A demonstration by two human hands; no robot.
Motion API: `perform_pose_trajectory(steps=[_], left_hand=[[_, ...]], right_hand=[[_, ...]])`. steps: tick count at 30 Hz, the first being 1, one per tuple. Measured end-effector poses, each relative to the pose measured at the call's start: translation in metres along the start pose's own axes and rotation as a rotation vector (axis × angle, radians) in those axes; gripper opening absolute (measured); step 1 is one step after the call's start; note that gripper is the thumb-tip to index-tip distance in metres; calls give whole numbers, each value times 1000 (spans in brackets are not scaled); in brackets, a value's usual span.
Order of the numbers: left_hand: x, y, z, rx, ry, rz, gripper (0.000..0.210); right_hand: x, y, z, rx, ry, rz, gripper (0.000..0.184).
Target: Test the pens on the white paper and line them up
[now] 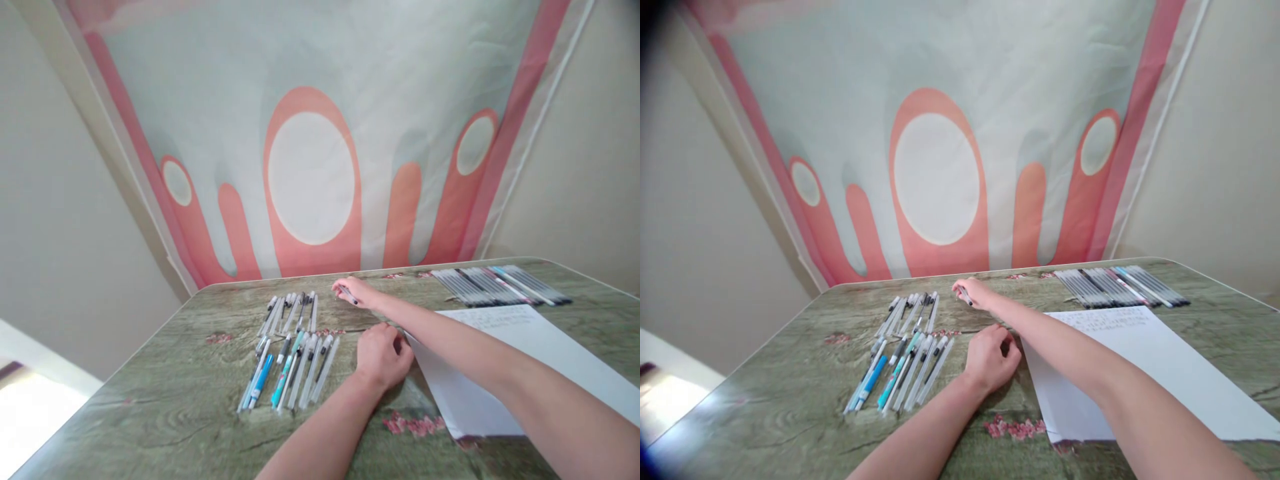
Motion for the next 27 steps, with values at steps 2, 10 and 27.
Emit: perform_pose_trajectory(steps=[2, 10, 27], left_hand=[[0, 3, 1, 20, 32, -14, 18], [-2, 8, 1, 112, 68, -30, 22], [-17, -15, 34, 947, 412, -277, 25]], right_hand=[[-8, -8, -7, 17, 7, 22, 29], [-14, -17, -29, 161, 0, 36, 23], [95, 47, 20, -361, -222, -336, 26]])
Point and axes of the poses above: each hand's wrist, its own x-axis away from the middle knuckle, its own y-axis out of the back of the hand, z = x × y, the point moved 3 cm from there along -x, towards the middle knuckle, and after that the axes turned 8 degrees about -x, right-handed, at the moved point
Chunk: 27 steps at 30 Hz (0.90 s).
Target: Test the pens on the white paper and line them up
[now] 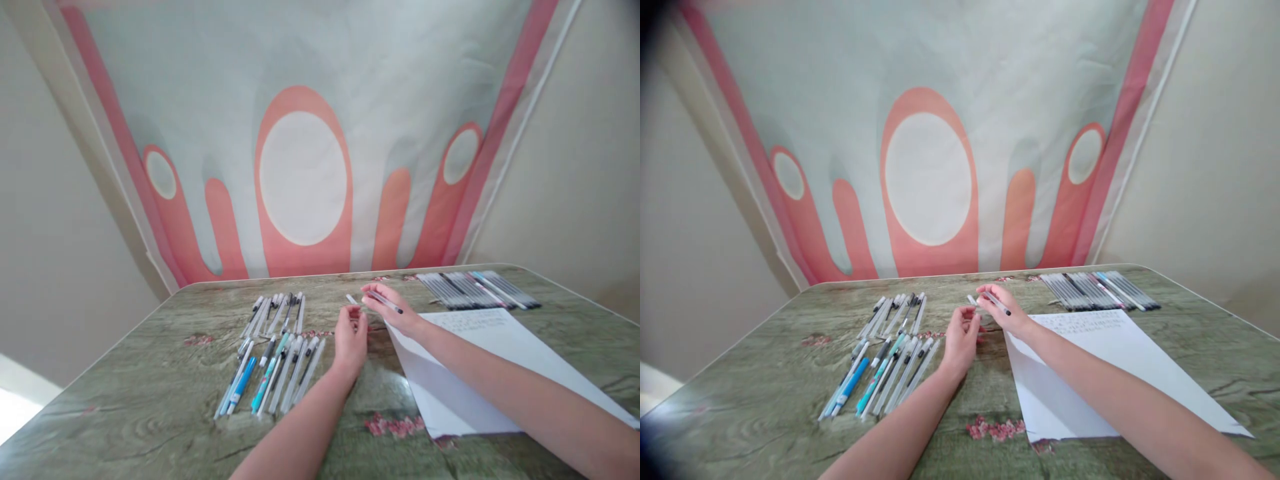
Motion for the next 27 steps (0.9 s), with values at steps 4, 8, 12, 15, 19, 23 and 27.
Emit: perform_pose_trajectory(steps=[4, 8, 12, 15, 19, 23, 27], left_hand=[[1, 2, -7, 38, -64, 27, 27], [2, 5, -7, -12, -88, 59, 26], [-2, 7, -3, -64, -84, 24, 25], [-4, 7, -2, -72, -63, 21, 26], [-3, 8, -2, -66, -53, 29, 29], [-2, 9, -5, -67, -94, 31, 28], [-3, 10, -5, -75, -104, 17, 27]], right_hand=[[25, -1, -6, -172, -110, -54, 29], [31, -3, -10, -270, -151, -75, 32], [32, -3, -12, -315, -179, -85, 32], [34, -5, -11, -328, -180, -84, 31], [35, -7, -13, -387, -204, -101, 32], [33, -6, -19, -468, -248, -136, 36], [31, -5, -21, -516, -277, -129, 36]])
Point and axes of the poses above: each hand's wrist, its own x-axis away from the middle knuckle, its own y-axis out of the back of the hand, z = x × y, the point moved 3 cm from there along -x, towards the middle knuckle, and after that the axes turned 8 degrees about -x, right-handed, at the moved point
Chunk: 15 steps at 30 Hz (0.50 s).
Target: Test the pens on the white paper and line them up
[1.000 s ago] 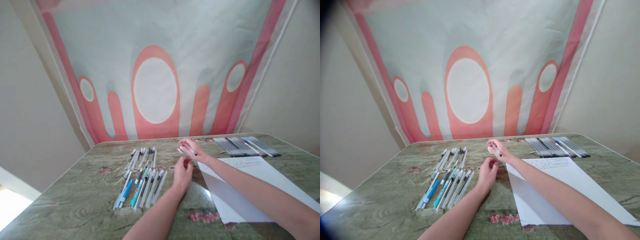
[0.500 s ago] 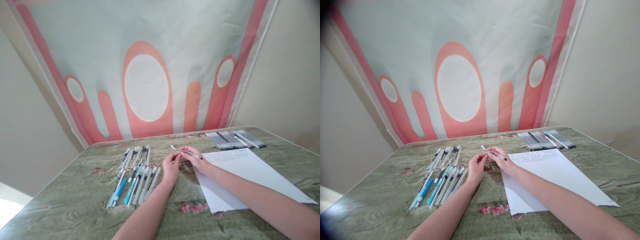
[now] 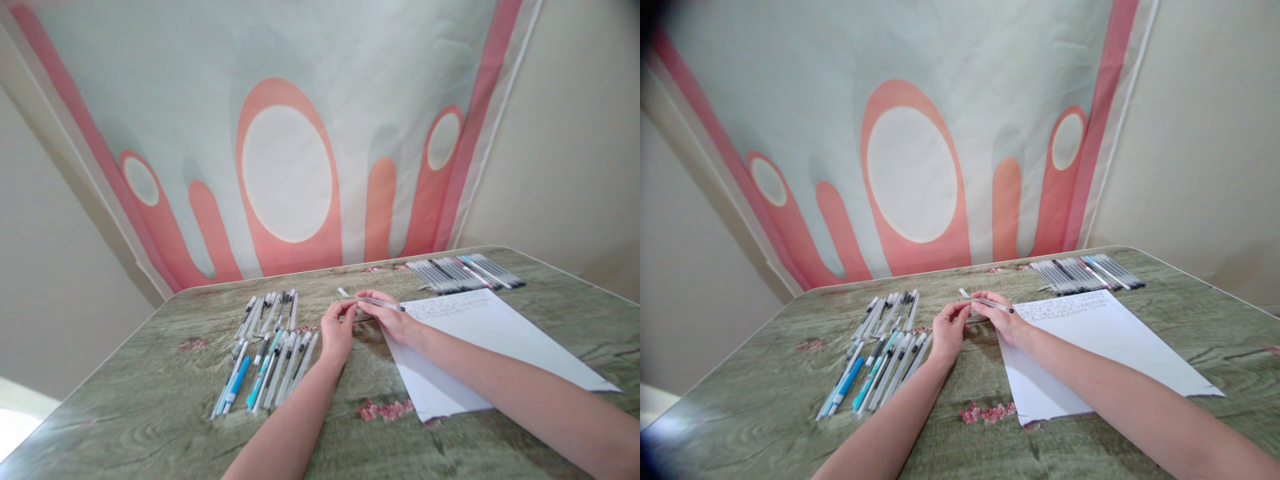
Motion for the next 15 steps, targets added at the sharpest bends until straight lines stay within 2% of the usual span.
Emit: perform_pose_trajectory(steps=[7, 15], left_hand=[[-2, 3, 1, -156, -84, -38, 23], [0, 9, -11, -260, -231, -76, 16]], right_hand=[[0, 0, -2, -1, -6, -26, 33], [1, -1, 1, -20, -18, -49, 31]])
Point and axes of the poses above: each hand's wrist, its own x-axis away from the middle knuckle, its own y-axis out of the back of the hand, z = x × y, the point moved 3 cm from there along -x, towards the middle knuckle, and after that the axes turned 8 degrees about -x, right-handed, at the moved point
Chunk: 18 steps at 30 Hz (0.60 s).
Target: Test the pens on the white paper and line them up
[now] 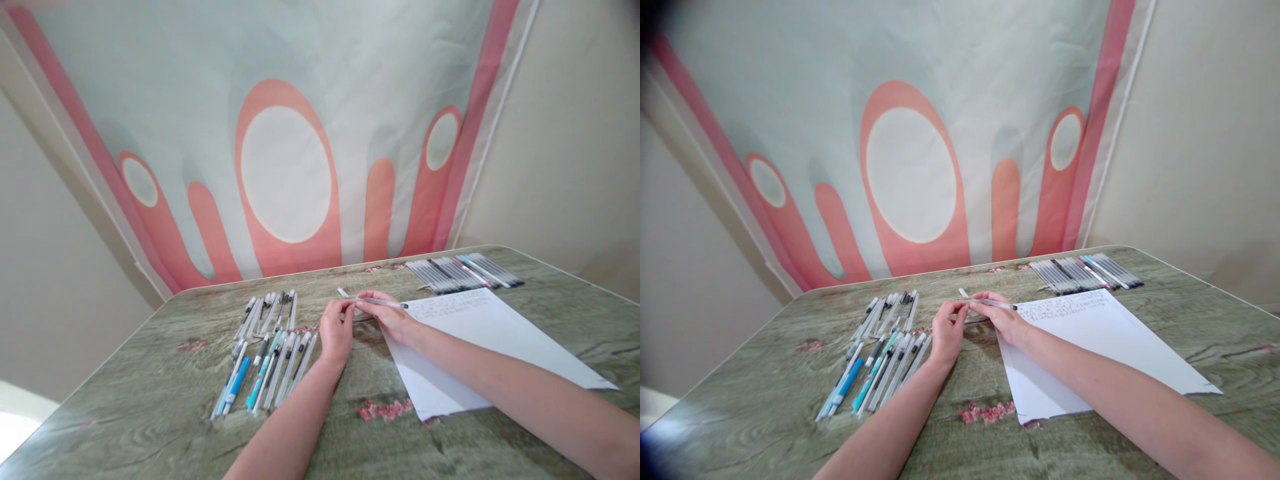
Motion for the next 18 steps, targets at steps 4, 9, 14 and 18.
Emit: perform_pose_trajectory(steps=[4, 9, 14, 18], left_hand=[[0, 2, -5, -11, -37, -8, 15], [-1, 0, -2, -27, -7, 4, 16], [-1, -1, -3, -31, -3, 3, 16], [1, 0, -7, -22, -16, -11, 16]], right_hand=[[1, -1, 2, -27, -24, -3, 31], [-1, 0, 2, -72, -42, -4, 25], [-2, 1, 0, -85, -34, 1, 25], [-2, 1, 0, -90, -19, 1, 22]])
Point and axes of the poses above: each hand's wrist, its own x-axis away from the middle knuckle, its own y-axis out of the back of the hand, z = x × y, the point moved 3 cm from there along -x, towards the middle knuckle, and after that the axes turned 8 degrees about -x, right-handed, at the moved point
